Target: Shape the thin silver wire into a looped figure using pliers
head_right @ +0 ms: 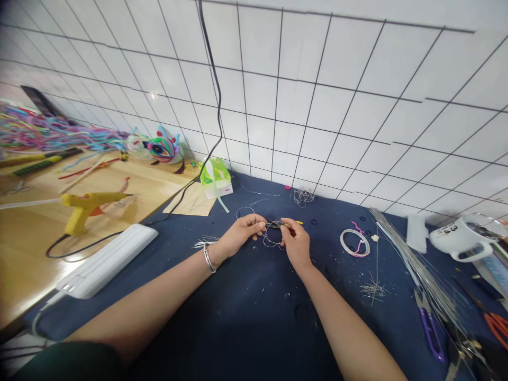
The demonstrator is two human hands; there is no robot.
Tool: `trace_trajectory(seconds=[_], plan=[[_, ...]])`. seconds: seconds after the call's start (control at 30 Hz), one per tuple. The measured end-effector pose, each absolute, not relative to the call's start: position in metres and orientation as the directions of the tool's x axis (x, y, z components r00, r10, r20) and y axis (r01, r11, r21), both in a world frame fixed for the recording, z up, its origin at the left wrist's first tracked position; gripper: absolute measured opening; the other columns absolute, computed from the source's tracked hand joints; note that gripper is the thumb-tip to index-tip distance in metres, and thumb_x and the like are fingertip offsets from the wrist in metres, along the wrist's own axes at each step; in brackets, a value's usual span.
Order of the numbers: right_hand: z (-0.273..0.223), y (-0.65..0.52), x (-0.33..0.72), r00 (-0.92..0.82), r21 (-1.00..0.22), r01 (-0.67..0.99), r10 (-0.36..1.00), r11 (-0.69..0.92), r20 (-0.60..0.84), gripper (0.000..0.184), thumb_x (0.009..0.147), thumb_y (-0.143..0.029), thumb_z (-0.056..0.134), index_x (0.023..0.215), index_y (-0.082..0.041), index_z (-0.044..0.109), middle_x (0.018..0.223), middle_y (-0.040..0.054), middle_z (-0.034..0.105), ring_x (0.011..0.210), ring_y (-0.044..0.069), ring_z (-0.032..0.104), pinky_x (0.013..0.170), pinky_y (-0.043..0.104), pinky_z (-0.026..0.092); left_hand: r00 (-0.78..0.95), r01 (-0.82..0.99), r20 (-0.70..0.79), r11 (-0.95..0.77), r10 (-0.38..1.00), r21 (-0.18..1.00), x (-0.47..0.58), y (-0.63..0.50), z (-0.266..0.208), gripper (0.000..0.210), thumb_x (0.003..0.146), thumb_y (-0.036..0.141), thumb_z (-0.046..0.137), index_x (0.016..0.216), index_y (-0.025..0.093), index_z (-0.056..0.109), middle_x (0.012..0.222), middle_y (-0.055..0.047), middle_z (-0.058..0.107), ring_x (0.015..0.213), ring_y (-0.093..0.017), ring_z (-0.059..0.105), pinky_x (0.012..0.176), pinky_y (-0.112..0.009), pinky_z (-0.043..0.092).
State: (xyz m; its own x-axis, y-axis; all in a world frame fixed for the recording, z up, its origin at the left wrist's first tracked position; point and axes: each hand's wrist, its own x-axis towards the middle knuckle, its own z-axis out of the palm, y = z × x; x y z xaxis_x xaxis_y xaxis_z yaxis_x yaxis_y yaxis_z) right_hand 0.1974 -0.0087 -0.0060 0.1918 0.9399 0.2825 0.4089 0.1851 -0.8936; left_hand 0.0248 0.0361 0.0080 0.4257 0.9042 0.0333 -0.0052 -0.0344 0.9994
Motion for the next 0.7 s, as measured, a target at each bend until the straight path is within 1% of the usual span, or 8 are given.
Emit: trace_trajectory(seconds=[0.07, 0.13, 0.23, 0.3, 0.37, 0.53, 0.6, 0.7], plan=[[-0.008, -0.007, 0.199, 0.210, -0.897, 0.404, 0.936, 0.181, 0.283, 0.034, 0.082, -0.037, 0.043, 0.108, -0.019, 0.056, 0.074, 0.0008, 0.058, 0.047, 0.009, 0.051, 0.049, 0.024, 0.048, 0.452, -0.007, -0.025, 0.031, 0.892, 0.999, 0.025, 0.036, 0.006, 0.026, 0.076, 0.040, 0.054, 0.084, 0.015, 0.058, 0.076, -0.003, 0.060, 0.061, -0.009, 0.052, 0.050, -0.018, 0.038], [-0.008, -0.007, 0.199, 0.221, -0.895, 0.409, 0.932, 0.180, 0.288, 0.034, 0.082, -0.037, 0.043, 0.107, -0.019, 0.056, 0.075, 0.0015, 0.059, 0.047, 0.009, 0.051, 0.049, 0.025, 0.048, 0.455, 0.003, -0.061, 0.067, 0.889, 0.998, 0.025, 0.035, 0.003, 0.027, 0.076, 0.041, 0.054, 0.080, 0.015, 0.057, 0.073, -0.004, 0.060, 0.059, -0.009, 0.052, 0.048, -0.018, 0.037], [-0.007, -0.009, 0.198, 0.222, -0.882, 0.433, 0.926, 0.188, 0.306, 0.032, 0.082, -0.037, 0.044, 0.105, -0.019, 0.058, 0.082, 0.0037, 0.061, 0.051, 0.010, 0.053, 0.049, 0.025, 0.048, 0.418, 0.026, -0.058, 0.052, 0.906, 0.998, 0.026, 0.034, -0.001, 0.028, 0.076, 0.042, 0.053, 0.076, 0.014, 0.057, 0.068, -0.002, 0.058, 0.053, -0.008, 0.049, 0.046, -0.018, 0.035], [-0.004, -0.010, 0.197, 0.214, -0.865, 0.460, 0.920, 0.203, 0.329, 0.030, 0.082, -0.036, 0.045, 0.103, -0.021, 0.060, 0.089, 0.0050, 0.061, 0.057, 0.011, 0.055, 0.051, 0.026, 0.048, 0.379, 0.050, -0.020, 0.001, 0.925, 0.999, 0.027, 0.033, -0.002, 0.026, 0.077, 0.041, 0.051, 0.075, 0.015, 0.057, 0.065, -0.001, 0.057, 0.050, -0.008, 0.046, 0.046, -0.018, 0.034], [-0.001, -0.012, 0.196, 0.199, -0.843, 0.490, 0.913, 0.222, 0.356, 0.028, 0.081, -0.035, 0.046, 0.101, -0.022, 0.061, 0.094, 0.0053, 0.061, 0.065, 0.013, 0.056, 0.058, 0.027, 0.049, 0.336, 0.093, 0.041, -0.077, 0.941, 0.993, 0.027, 0.033, -0.002, 0.024, 0.079, 0.038, 0.049, 0.074, 0.016, 0.057, 0.062, 0.000, 0.055, 0.050, -0.008, 0.044, 0.047, -0.019, 0.033], [0.003, -0.015, 0.192, 0.151, -0.788, 0.556, 0.900, 0.265, 0.409, 0.024, 0.080, -0.030, 0.047, 0.097, -0.024, 0.063, 0.096, 0.0046, 0.061, 0.082, 0.017, 0.056, 0.074, 0.032, 0.046, 0.260, 0.245, 0.225, -0.290, 0.939, 0.925, 0.026, 0.032, 0.004, 0.019, 0.080, 0.031, 0.048, 0.070, 0.018, 0.059, 0.062, 0.001, 0.054, 0.059, -0.012, 0.047, 0.056, -0.021, 0.035], [0.001, -0.015, 0.189, 0.135, -0.772, 0.576, 0.900, 0.269, 0.415, 0.024, 0.080, -0.030, 0.047, 0.098, -0.024, 0.062, 0.090, 0.0040, 0.061, 0.080, 0.016, 0.055, 0.075, 0.032, 0.045, 0.252, 0.299, 0.276, -0.346, 0.928, 0.889, 0.024, 0.033, 0.006, 0.018, 0.080, 0.028, 0.048, 0.071, 0.019, 0.060, 0.064, 0.001, 0.056, 0.062, -0.013, 0.048, 0.060, -0.022, 0.036], [-0.001, -0.016, 0.187, 0.117, -0.758, 0.598, 0.907, 0.261, 0.405, 0.025, 0.080, -0.031, 0.048, 0.099, -0.023, 0.060, 0.078, 0.0017, 0.058, 0.070, 0.014, 0.053, 0.069, 0.029, 0.045, 0.259, 0.345, 0.322, -0.399, 0.910, 0.850, 0.022, 0.037, 0.007, 0.018, 0.081, 0.026, 0.047, 0.073, 0.020, 0.062, 0.068, 0.000, 0.058, 0.066, -0.014, 0.051, 0.065, -0.023, 0.037]])
